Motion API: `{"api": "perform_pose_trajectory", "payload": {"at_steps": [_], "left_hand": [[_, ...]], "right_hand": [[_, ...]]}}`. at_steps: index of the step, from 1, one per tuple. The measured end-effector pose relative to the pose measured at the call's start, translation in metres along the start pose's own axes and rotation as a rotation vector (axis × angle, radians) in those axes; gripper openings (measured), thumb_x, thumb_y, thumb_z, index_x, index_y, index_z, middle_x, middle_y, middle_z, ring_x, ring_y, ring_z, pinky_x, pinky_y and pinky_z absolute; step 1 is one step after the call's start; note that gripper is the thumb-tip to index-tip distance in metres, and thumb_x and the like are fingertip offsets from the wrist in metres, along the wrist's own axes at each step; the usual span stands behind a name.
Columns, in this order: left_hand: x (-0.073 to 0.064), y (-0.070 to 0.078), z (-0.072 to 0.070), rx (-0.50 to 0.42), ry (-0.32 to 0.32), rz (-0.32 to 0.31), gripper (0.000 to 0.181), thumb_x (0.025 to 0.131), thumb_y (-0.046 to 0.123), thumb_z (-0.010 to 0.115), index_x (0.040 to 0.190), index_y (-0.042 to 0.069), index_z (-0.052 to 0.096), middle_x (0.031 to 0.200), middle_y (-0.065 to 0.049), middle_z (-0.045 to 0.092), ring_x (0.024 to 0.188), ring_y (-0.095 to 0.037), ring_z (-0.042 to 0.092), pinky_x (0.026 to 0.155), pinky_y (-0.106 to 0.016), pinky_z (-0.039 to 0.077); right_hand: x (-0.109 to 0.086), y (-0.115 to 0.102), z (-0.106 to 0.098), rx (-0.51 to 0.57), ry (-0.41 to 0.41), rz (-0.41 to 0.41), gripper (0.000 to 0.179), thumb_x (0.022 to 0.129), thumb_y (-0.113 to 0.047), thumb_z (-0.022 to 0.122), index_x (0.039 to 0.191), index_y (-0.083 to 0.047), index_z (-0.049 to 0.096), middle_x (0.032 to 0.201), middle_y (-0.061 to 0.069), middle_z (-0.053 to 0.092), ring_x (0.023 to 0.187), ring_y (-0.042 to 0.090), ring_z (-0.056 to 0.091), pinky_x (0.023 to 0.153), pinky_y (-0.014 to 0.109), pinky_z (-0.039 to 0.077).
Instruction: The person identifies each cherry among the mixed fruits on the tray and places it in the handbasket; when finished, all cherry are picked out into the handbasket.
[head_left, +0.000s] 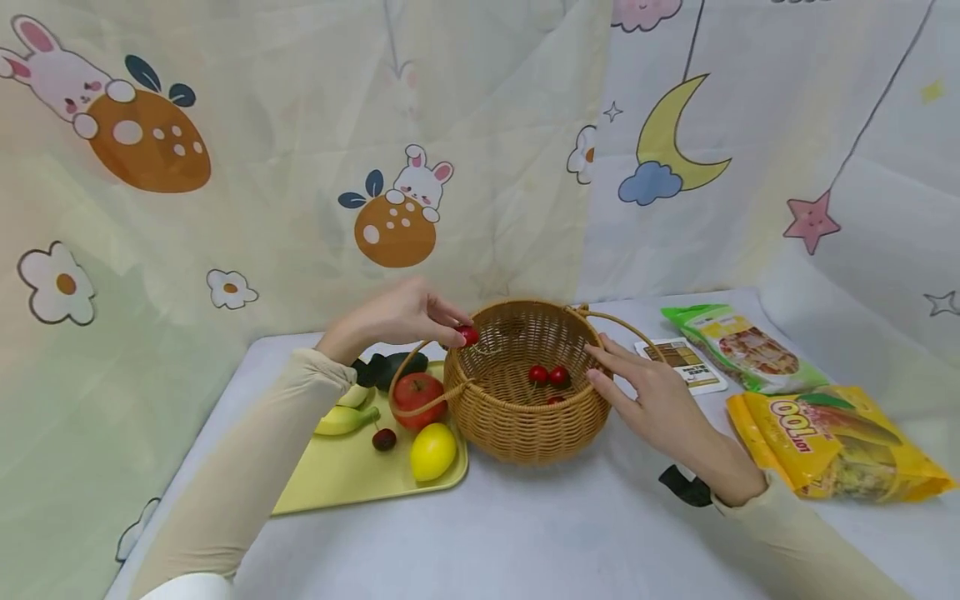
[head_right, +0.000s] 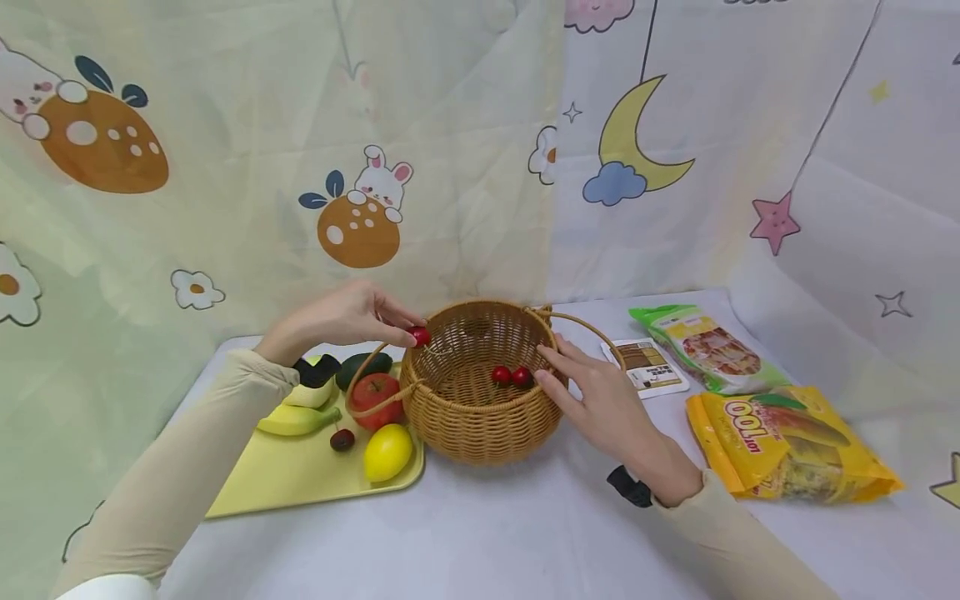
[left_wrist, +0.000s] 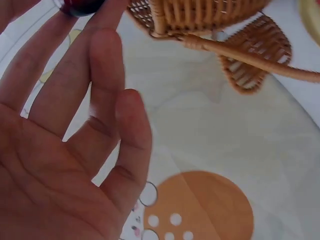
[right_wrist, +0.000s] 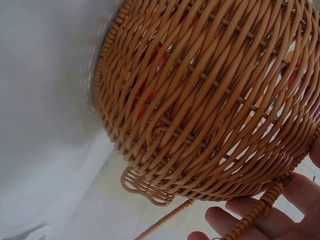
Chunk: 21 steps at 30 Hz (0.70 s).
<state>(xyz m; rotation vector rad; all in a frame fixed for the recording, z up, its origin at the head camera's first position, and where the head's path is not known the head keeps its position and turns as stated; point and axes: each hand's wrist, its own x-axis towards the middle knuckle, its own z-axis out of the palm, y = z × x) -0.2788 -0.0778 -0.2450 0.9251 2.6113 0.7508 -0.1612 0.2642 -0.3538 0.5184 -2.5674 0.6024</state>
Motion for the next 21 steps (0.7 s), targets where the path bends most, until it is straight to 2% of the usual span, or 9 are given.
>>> {"api": "perform_pose_trajectory", "payload": {"at_steps": [2,3,6,7,12,14,17,19,21], "left_hand": [[0.008,0.007,0.002,-0.002,-0.022,0.017,0.026,0.088,0.034,0.080,0.113,0.032,0.080,0.101,0.011,0.080,0.096,-0.010,0.074,0.078,-0.029,0.054],[0.012,0.010,0.003,-0.003,-0.030,0.024,0.025,0.088,0.033,0.080,0.113,0.031,0.080,0.101,0.010,0.080,0.087,-0.011,0.073,0.072,-0.029,0.053],[0.025,0.020,0.007,0.002,-0.045,0.051,0.026,0.088,0.031,0.079,0.113,0.028,0.081,0.104,0.006,0.080,0.078,-0.014,0.069,0.063,-0.028,0.050],[0.030,0.022,0.008,0.007,-0.048,0.063,0.026,0.088,0.031,0.079,0.114,0.027,0.081,0.105,0.005,0.080,0.079,-0.013,0.068,0.062,-0.028,0.050],[0.050,0.031,0.016,0.029,-0.055,0.103,0.025,0.087,0.031,0.079,0.112,0.026,0.081,0.111,0.007,0.079,0.096,-0.009,0.069,0.072,-0.025,0.050],[0.056,0.033,0.020,0.023,-0.057,0.112,0.024,0.087,0.030,0.079,0.110,0.026,0.082,0.109,0.008,0.079,0.097,-0.008,0.070,0.073,-0.025,0.050],[0.064,0.035,0.026,0.012,-0.062,0.122,0.023,0.087,0.029,0.080,0.109,0.025,0.082,0.105,0.008,0.080,0.089,-0.012,0.071,0.066,-0.025,0.048],[0.069,0.036,0.030,0.009,-0.068,0.121,0.023,0.087,0.029,0.080,0.110,0.024,0.082,0.101,0.006,0.081,0.083,-0.014,0.070,0.060,-0.026,0.045],[0.072,0.038,0.032,-0.001,-0.072,0.117,0.024,0.087,0.028,0.079,0.111,0.024,0.082,0.099,0.006,0.081,0.070,-0.014,0.063,0.058,-0.026,0.041]], "right_hand": [[0.000,0.000,0.000,0.002,-0.002,0.000,0.045,0.104,-0.031,0.060,0.145,-0.011,0.060,0.153,0.019,0.051,0.052,0.009,0.050,0.062,0.034,0.048],[0.000,-0.001,0.000,0.002,-0.002,0.000,0.045,0.104,-0.032,0.060,0.145,-0.011,0.060,0.153,0.019,0.051,0.053,0.010,0.051,0.062,0.033,0.047],[-0.001,-0.001,0.000,0.002,0.014,-0.006,0.045,0.104,-0.031,0.061,0.144,-0.010,0.060,0.152,0.020,0.052,0.063,0.019,0.063,0.067,0.039,0.053],[0.000,-0.001,0.001,-0.001,0.020,-0.012,0.045,0.104,-0.030,0.061,0.143,-0.009,0.061,0.152,0.021,0.053,0.069,0.023,0.067,0.071,0.042,0.055],[0.000,-0.001,0.000,0.003,0.017,-0.008,0.045,0.104,-0.029,0.061,0.144,-0.009,0.060,0.152,0.021,0.052,0.067,0.025,0.066,0.070,0.043,0.055],[0.000,-0.001,0.000,0.008,0.009,-0.001,0.045,0.104,-0.030,0.061,0.144,-0.010,0.060,0.153,0.020,0.051,0.072,0.029,0.069,0.075,0.046,0.057],[-0.001,-0.001,0.000,0.014,0.003,0.004,0.046,0.104,-0.032,0.060,0.145,-0.010,0.060,0.153,0.020,0.051,0.101,0.040,0.072,0.089,0.056,0.056],[0.000,-0.001,0.000,0.019,-0.003,0.011,0.046,0.105,-0.033,0.059,0.145,-0.010,0.059,0.154,0.020,0.050,0.112,0.044,0.069,0.092,0.058,0.054],[0.000,-0.001,-0.001,0.020,-0.001,0.011,0.046,0.105,-0.033,0.059,0.145,-0.010,0.059,0.153,0.020,0.050,0.106,0.042,0.071,0.091,0.057,0.055]]}}
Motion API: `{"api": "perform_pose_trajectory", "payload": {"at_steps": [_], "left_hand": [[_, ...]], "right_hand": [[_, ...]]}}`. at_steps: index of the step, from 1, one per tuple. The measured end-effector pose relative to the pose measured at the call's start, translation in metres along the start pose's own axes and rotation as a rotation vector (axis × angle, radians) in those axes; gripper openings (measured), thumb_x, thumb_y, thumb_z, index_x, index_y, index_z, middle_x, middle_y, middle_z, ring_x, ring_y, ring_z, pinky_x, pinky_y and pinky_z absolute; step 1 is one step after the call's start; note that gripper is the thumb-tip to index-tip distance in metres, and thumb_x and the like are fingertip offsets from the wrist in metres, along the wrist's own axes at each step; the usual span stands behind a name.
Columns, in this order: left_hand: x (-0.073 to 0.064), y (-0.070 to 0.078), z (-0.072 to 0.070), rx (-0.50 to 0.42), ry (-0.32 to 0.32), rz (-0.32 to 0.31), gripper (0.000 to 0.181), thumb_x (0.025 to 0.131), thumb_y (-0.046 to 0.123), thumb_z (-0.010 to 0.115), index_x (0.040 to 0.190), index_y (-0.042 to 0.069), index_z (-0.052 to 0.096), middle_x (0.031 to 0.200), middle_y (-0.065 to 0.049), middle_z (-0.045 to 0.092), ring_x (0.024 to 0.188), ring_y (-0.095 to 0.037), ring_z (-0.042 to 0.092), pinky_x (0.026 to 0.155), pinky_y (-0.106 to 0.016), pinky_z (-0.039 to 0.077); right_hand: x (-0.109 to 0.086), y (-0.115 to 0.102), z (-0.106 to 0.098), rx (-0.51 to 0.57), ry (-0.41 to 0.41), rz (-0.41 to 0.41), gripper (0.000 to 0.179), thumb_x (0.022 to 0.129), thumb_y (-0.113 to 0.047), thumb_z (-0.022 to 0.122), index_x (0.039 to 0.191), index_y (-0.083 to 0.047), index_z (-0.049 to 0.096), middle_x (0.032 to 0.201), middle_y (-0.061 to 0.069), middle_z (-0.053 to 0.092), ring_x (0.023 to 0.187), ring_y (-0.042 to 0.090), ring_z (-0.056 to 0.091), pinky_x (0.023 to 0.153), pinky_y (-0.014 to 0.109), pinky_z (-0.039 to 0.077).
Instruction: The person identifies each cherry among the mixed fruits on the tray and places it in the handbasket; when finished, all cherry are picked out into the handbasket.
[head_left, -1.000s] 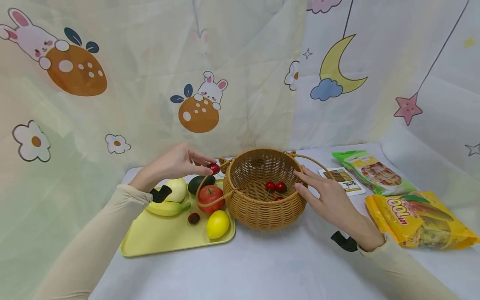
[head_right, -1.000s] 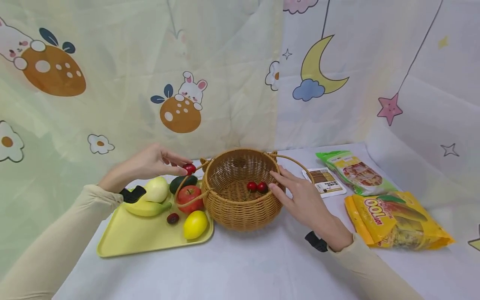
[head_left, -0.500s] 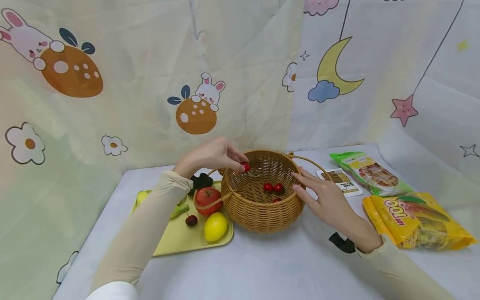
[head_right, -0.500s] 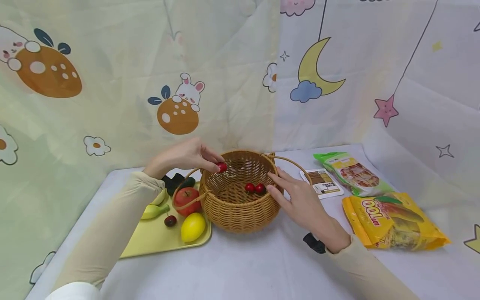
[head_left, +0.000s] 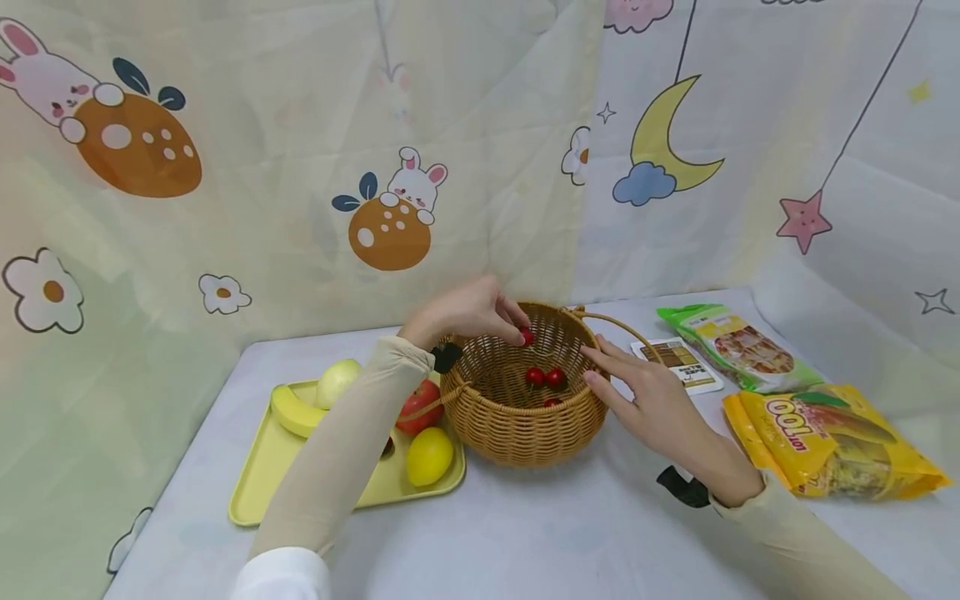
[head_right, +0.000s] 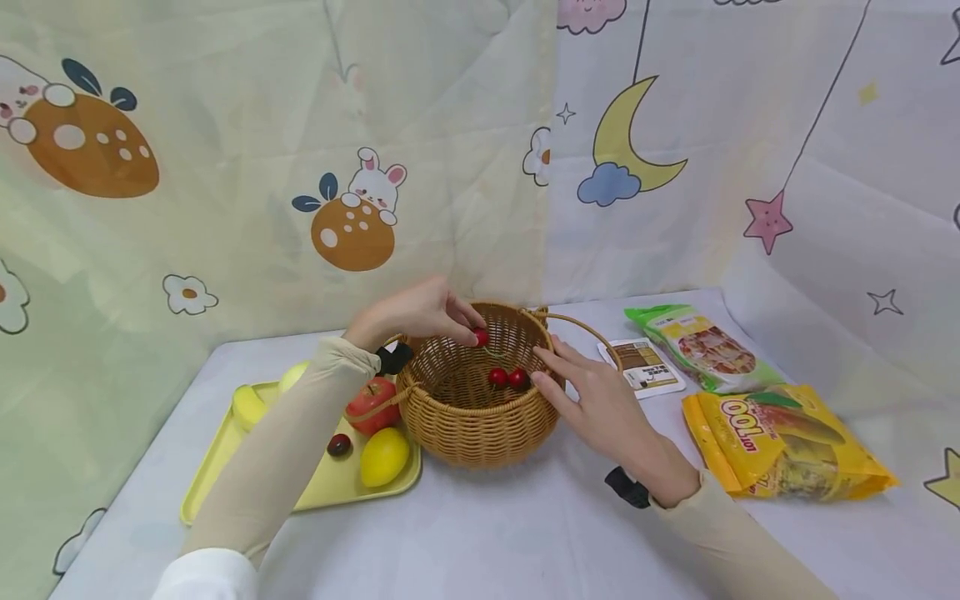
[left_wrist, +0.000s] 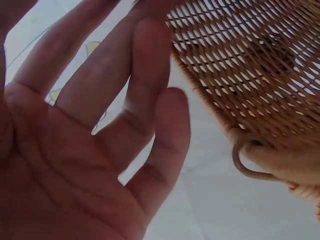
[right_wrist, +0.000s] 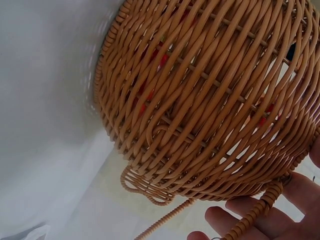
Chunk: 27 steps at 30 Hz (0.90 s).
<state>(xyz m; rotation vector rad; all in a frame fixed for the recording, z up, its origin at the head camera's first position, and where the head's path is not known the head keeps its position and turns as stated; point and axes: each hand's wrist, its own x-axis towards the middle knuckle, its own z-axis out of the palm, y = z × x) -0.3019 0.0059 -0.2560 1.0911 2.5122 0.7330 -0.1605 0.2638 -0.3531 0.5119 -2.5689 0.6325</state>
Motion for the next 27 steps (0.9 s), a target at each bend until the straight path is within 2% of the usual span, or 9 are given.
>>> {"api": "perform_pose_trajectory", "payload": {"at_steps": [4,5,7,11,14,16,19,27], "left_hand": [[0.007,0.004,0.002,-0.019,0.001,-0.012,0.024,0.087,0.028,0.080,0.111,0.025,0.081,0.100,0.006,0.080,0.055,-0.013,0.046,0.055,-0.026,0.039],[0.009,0.006,0.002,-0.019,0.000,-0.010,0.024,0.087,0.028,0.080,0.111,0.025,0.081,0.101,0.006,0.080,0.055,-0.013,0.045,0.055,-0.026,0.039],[0.013,0.008,0.003,0.003,0.005,0.005,0.023,0.086,0.029,0.081,0.109,0.026,0.082,0.100,0.007,0.080,0.060,-0.013,0.054,0.057,-0.026,0.042],[0.022,0.010,0.010,0.086,0.013,0.046,0.022,0.085,0.031,0.081,0.107,0.027,0.083,0.098,0.010,0.080,0.078,-0.013,0.067,0.063,-0.025,0.047],[0.029,0.007,0.018,0.116,-0.001,0.067,0.022,0.086,0.029,0.081,0.107,0.025,0.083,0.099,0.009,0.080,0.073,-0.011,0.064,0.062,-0.024,0.045],[0.033,0.004,0.023,0.113,-0.020,0.077,0.022,0.087,0.027,0.080,0.108,0.022,0.083,0.102,0.006,0.080,0.070,-0.009,0.060,0.062,-0.023,0.044],[0.037,0.002,0.030,0.095,-0.046,0.079,0.022,0.087,0.024,0.081,0.108,0.019,0.083,0.104,0.004,0.081,0.072,-0.006,0.061,0.065,-0.021,0.046],[0.040,0.003,0.033,0.069,-0.069,0.077,0.024,0.088,0.021,0.082,0.111,0.018,0.082,0.106,0.002,0.081,0.093,-0.008,0.074,0.078,-0.022,0.055]], "right_hand": [[0.000,0.001,-0.001,-0.004,0.015,-0.006,0.045,0.105,-0.032,0.059,0.144,-0.010,0.060,0.153,0.020,0.051,0.107,0.042,0.071,0.091,0.058,0.055],[0.000,0.002,-0.001,-0.006,0.019,-0.007,0.045,0.105,-0.031,0.060,0.144,-0.010,0.061,0.152,0.020,0.052,0.106,0.042,0.071,0.090,0.057,0.055],[0.001,0.002,-0.002,-0.009,0.022,-0.008,0.044,0.104,-0.031,0.060,0.143,-0.010,0.061,0.152,0.020,0.052,0.119,0.044,0.066,0.093,0.059,0.054],[0.001,0.002,-0.001,-0.009,0.007,-0.005,0.045,0.105,-0.031,0.060,0.144,-0.009,0.060,0.152,0.021,0.052,0.126,0.044,0.062,0.097,0.060,0.053],[0.001,0.002,0.000,-0.007,-0.014,0.006,0.046,0.105,-0.033,0.059,0.145,-0.010,0.059,0.153,0.020,0.051,0.130,0.043,0.059,0.099,0.061,0.051],[0.001,0.001,0.001,-0.004,-0.021,0.013,0.046,0.105,-0.034,0.059,0.145,-0.011,0.059,0.154,0.019,0.050,0.132,0.043,0.058,0.100,0.061,0.051],[0.001,0.000,0.002,-0.004,-0.023,0.014,0.046,0.105,-0.036,0.058,0.145,-0.012,0.060,0.154,0.019,0.051,0.133,0.042,0.058,0.102,0.061,0.050],[0.001,0.000,0.000,-0.006,-0.012,0.016,0.046,0.105,-0.035,0.058,0.144,-0.012,0.060,0.152,0.020,0.052,0.130,0.043,0.060,0.098,0.060,0.052]]}}
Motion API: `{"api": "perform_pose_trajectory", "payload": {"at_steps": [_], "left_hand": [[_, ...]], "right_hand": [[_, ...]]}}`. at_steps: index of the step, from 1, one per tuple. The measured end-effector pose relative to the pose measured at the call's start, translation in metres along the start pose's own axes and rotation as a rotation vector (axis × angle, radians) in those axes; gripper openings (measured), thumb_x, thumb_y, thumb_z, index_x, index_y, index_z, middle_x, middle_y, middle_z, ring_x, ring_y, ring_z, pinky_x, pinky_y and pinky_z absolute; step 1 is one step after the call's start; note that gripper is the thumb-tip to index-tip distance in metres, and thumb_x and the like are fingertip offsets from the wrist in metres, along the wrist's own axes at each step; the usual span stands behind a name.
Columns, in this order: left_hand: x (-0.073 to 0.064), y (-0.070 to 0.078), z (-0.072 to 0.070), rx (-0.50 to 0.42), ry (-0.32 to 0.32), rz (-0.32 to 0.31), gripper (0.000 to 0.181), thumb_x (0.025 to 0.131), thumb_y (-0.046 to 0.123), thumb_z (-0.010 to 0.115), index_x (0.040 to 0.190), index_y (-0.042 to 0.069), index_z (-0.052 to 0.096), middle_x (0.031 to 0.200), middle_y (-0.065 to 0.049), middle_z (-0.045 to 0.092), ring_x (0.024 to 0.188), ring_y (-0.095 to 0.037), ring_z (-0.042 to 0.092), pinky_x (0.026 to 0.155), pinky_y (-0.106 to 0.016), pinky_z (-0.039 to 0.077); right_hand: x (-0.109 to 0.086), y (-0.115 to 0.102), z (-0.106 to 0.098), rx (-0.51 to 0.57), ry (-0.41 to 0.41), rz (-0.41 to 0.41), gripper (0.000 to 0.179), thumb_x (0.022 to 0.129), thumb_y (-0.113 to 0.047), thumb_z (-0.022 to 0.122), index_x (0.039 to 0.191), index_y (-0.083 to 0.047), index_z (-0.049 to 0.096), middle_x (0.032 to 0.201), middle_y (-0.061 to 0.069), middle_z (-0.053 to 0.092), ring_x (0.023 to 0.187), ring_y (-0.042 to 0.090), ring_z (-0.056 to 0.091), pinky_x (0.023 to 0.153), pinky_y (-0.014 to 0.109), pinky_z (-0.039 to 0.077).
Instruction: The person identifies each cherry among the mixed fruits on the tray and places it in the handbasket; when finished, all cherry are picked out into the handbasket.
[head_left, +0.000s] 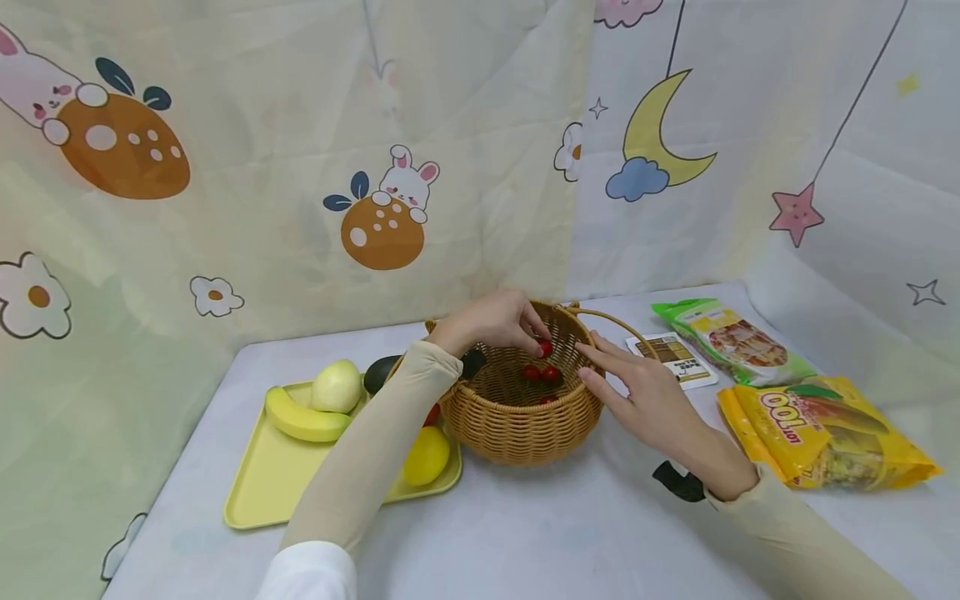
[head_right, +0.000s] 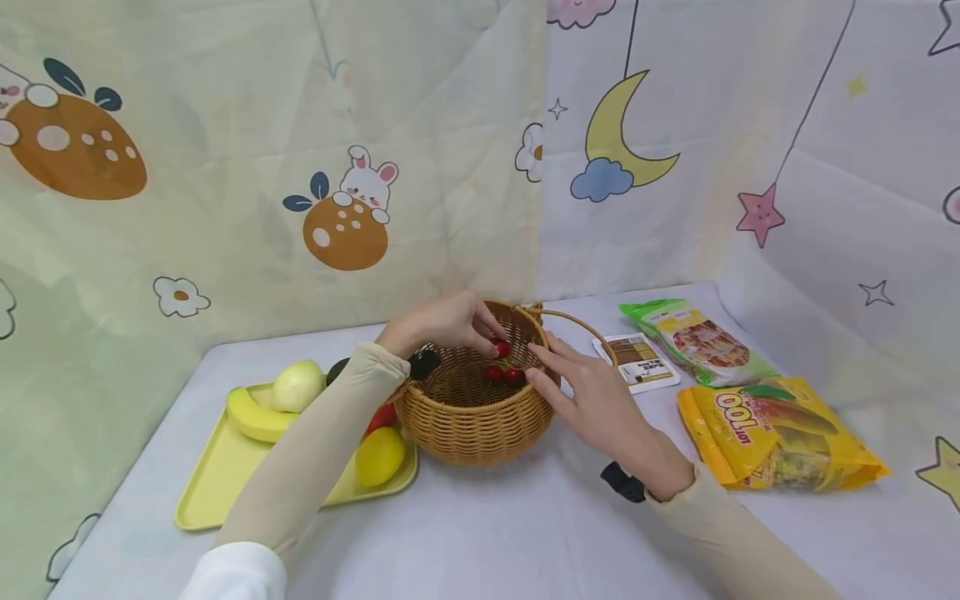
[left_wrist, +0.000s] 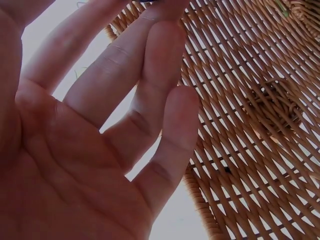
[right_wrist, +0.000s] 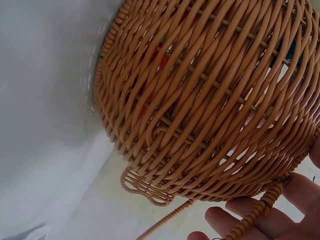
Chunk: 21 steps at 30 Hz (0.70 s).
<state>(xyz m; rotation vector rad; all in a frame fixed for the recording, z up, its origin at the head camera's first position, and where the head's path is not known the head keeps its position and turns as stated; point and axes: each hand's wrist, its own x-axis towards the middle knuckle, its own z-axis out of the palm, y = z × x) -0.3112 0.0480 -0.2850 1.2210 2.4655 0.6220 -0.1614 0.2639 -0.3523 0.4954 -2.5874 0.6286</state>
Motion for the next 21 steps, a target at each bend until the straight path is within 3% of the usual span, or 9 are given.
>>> {"api": "perform_pose_trajectory", "payload": {"at_steps": [6,16,19,21], "left_hand": [[-0.0002,-0.0021,0.0017,-0.007,-0.015,-0.007,0.027,0.089,0.020,0.080,0.116,0.018,0.080,0.105,0.001,0.081,0.097,-0.009,0.074,0.077,-0.023,0.055],[-0.0015,-0.0017,0.0029,-0.018,-0.001,-0.025,0.032,0.090,0.019,0.080,0.122,0.016,0.077,0.112,-0.001,0.080,0.106,-0.012,0.075,0.090,-0.028,0.058],[-0.0019,-0.0005,0.0025,-0.006,0.000,-0.032,0.031,0.090,0.018,0.080,0.121,0.016,0.078,0.112,0.000,0.080,0.106,-0.012,0.075,0.089,-0.028,0.058],[-0.0022,0.0003,0.0022,0.002,0.000,-0.036,0.031,0.091,0.018,0.079,0.121,0.016,0.078,0.112,0.000,0.080,0.105,-0.012,0.075,0.090,-0.029,0.058]], "right_hand": [[-0.0004,-0.0008,0.0003,-0.009,-0.010,0.006,0.046,0.105,-0.036,0.058,0.144,-0.012,0.060,0.153,0.019,0.051,0.130,0.043,0.059,0.096,0.059,0.053],[-0.0015,-0.0002,0.0009,0.000,-0.004,0.004,0.046,0.105,-0.035,0.059,0.145,-0.012,0.060,0.153,0.019,0.051,0.129,0.043,0.060,0.095,0.059,0.054],[-0.0010,-0.0002,0.0008,-0.004,0.005,-0.004,0.046,0.105,-0.034,0.059,0.144,-0.011,0.060,0.153,0.019,0.052,0.098,0.035,0.073,0.082,0.049,0.058],[-0.0003,-0.0005,0.0004,-0.010,0.007,-0.007,0.046,0.105,-0.035,0.059,0.144,-0.011,0.060,0.153,0.019,0.051,0.071,0.022,0.069,0.072,0.040,0.056]]}}
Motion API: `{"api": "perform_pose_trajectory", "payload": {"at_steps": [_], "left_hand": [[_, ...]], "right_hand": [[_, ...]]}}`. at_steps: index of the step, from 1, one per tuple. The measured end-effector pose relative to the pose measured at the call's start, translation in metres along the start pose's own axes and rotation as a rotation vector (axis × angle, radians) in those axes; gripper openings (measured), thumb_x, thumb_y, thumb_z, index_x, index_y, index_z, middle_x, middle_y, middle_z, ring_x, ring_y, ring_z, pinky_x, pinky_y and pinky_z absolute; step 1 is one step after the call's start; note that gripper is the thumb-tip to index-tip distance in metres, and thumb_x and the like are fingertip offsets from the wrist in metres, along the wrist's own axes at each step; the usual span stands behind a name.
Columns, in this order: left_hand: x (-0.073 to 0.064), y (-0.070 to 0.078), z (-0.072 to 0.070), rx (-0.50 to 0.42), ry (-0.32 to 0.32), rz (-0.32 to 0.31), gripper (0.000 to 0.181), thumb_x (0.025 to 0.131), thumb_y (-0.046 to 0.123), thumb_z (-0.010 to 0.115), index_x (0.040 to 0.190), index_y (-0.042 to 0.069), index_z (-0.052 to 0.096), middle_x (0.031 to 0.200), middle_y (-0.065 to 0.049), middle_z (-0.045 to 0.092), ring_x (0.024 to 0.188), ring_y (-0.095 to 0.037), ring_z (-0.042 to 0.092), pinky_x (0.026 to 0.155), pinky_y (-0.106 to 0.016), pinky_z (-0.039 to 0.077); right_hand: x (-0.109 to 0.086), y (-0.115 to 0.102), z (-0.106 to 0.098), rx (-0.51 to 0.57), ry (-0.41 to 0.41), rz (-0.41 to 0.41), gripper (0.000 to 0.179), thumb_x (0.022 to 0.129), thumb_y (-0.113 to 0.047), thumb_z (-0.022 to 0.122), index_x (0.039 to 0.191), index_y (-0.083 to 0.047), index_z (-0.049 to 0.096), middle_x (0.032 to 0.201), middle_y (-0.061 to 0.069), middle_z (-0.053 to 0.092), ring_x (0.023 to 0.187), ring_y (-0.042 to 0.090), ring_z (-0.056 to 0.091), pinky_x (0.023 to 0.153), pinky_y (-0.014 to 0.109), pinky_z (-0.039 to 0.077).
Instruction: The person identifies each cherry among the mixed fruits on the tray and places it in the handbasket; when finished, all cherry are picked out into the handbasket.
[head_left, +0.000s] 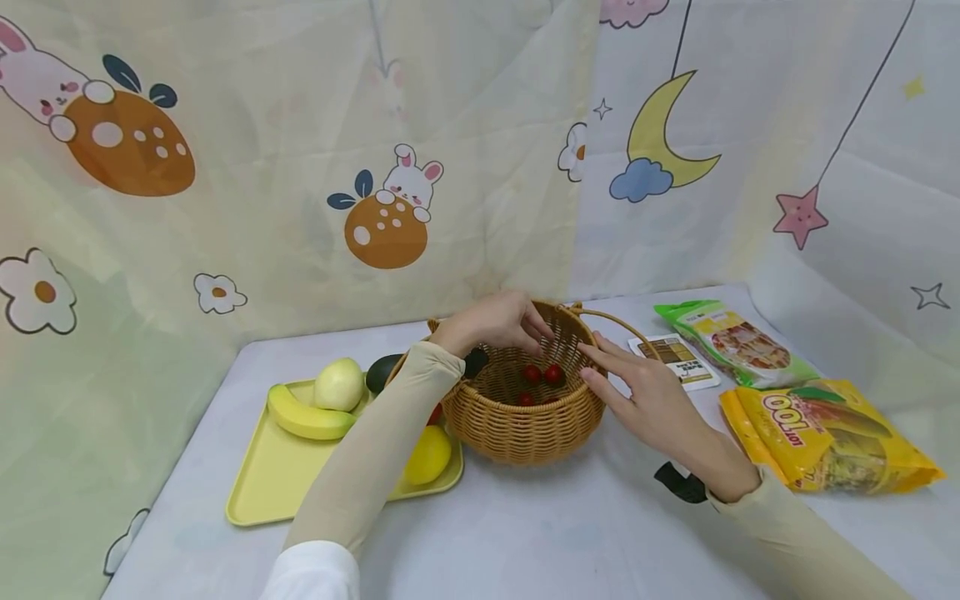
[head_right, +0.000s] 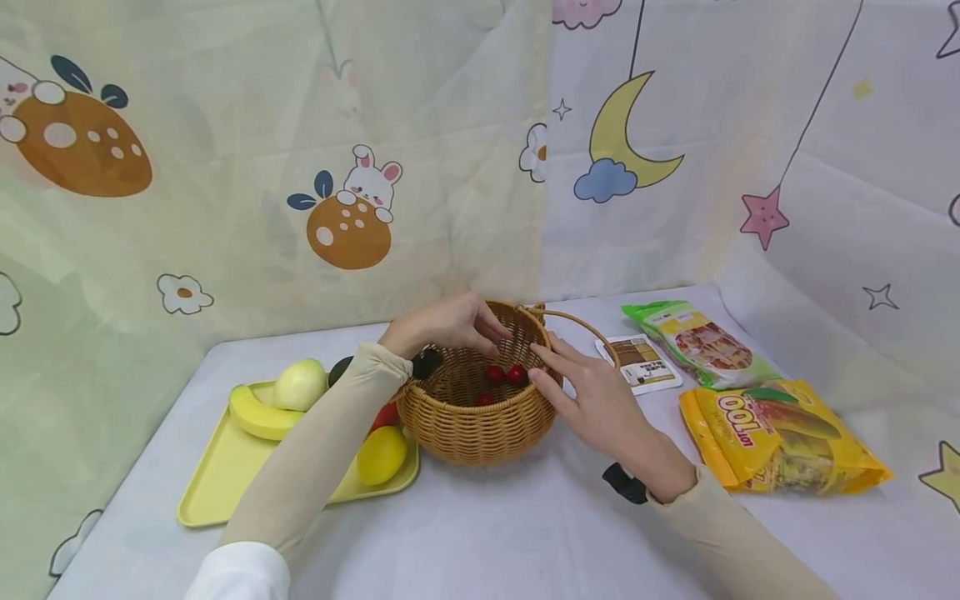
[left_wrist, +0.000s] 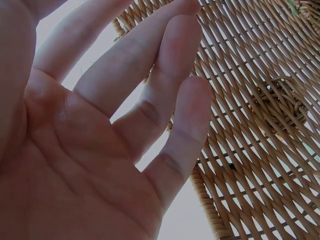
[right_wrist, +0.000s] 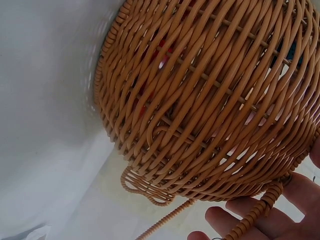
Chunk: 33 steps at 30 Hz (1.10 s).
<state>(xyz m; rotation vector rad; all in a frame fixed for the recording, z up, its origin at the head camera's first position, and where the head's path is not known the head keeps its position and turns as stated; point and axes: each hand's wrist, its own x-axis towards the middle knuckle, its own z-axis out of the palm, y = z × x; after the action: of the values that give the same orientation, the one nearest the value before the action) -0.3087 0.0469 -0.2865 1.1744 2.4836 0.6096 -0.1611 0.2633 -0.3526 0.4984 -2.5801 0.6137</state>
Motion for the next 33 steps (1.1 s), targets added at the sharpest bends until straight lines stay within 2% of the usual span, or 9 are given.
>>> {"api": "perform_pose_trajectory", "payload": {"at_steps": [2,5,8,12,16,23,28,29,33], "left_hand": [[-0.0002,0.0007,0.0002,0.013,0.001,-0.003,0.030,0.091,0.018,0.079,0.121,0.016,0.078,0.112,0.000,0.080,0.105,-0.012,0.075,0.090,-0.029,0.058],[-0.0004,0.0020,-0.0001,0.030,0.000,-0.006,0.030,0.091,0.020,0.080,0.120,0.018,0.078,0.111,0.001,0.080,0.105,-0.011,0.075,0.090,-0.029,0.058],[-0.0004,0.0026,0.0000,0.026,-0.005,-0.010,0.030,0.090,0.020,0.080,0.120,0.018,0.078,0.111,0.001,0.080,0.105,-0.011,0.075,0.089,-0.028,0.058],[-0.0004,0.0026,0.0008,0.008,-0.011,-0.014,0.030,0.090,0.020,0.081,0.119,0.018,0.079,0.111,0.001,0.080,0.106,-0.012,0.075,0.089,-0.027,0.058],[-0.0001,0.0026,0.0009,-0.009,-0.011,-0.017,0.029,0.089,0.019,0.081,0.119,0.018,0.079,0.111,0.000,0.080,0.107,-0.013,0.074,0.090,-0.029,0.058],[0.0003,0.0024,0.0014,-0.004,0.009,-0.010,0.031,0.089,0.021,0.081,0.120,0.018,0.078,0.111,0.000,0.080,0.106,-0.012,0.074,0.085,-0.027,0.058],[0.0001,0.0038,0.0008,-0.026,0.022,0.012,0.031,0.091,0.021,0.079,0.122,0.017,0.077,0.113,-0.001,0.079,0.106,-0.012,0.075,0.082,-0.025,0.057],[0.0001,0.0038,0.0005,-0.038,0.023,0.018,0.032,0.092,0.020,0.078,0.123,0.015,0.077,0.113,-0.002,0.079,0.106,-0.012,0.074,0.082,-0.025,0.058],[-0.0016,0.0043,-0.0038,-0.099,0.056,0.046,0.033,0.093,0.021,0.077,0.125,0.012,0.075,0.116,-0.003,0.079,0.106,-0.011,0.074,0.087,-0.026,0.058]], "right_hand": [[0.0003,-0.0001,0.0002,-0.003,0.000,0.000,0.046,0.105,-0.034,0.059,0.144,-0.011,0.060,0.153,0.018,0.051,0.057,0.013,0.056,0.064,0.033,0.049],[0.0002,0.0002,0.0002,-0.007,0.002,0.001,0.046,0.105,-0.035,0.059,0.144,-0.012,0.060,0.153,0.018,0.051,0.065,0.020,0.064,0.064,0.034,0.050],[-0.0003,0.0006,0.0006,-0.005,0.003,0.000,0.046,0.105,-0.035,0.059,0.144,-0.012,0.060,0.153,0.019,0.052,0.095,0.037,0.073,0.074,0.044,0.057],[-0.0010,0.0012,0.0011,0.001,0.002,-0.001,0.046,0.105,-0.035,0.058,0.144,-0.011,0.060,0.152,0.020,0.052,0.121,0.044,0.065,0.085,0.054,0.057],[-0.0008,0.0015,0.0012,0.005,0.009,-0.009,0.046,0.105,-0.035,0.058,0.144,-0.011,0.060,0.152,0.020,0.052,0.117,0.043,0.067,0.083,0.053,0.057],[-0.0008,0.0011,0.0003,-0.003,0.016,-0.014,0.045,0.105,-0.034,0.059,0.144,-0.012,0.060,0.153,0.019,0.052,0.080,0.031,0.071,0.077,0.048,0.056],[-0.0017,0.0006,-0.0009,0.001,0.010,-0.003,0.045,0.105,-0.034,0.059,0.144,-0.012,0.060,0.152,0.019,0.052,0.094,0.039,0.073,0.079,0.050,0.057],[-0.0018,0.0006,-0.0009,0.000,0.010,-0.003,0.046,0.105,-0.034,0.059,0.144,-0.011,0.060,0.152,0.019,0.052,0.103,0.041,0.071,0.082,0.051,0.057],[-0.0012,0.0011,-0.0001,0.006,0.005,-0.001,0.046,0.105,-0.034,0.058,0.145,-0.012,0.060,0.152,0.020,0.052,0.104,0.041,0.071,0.084,0.053,0.057]]}}
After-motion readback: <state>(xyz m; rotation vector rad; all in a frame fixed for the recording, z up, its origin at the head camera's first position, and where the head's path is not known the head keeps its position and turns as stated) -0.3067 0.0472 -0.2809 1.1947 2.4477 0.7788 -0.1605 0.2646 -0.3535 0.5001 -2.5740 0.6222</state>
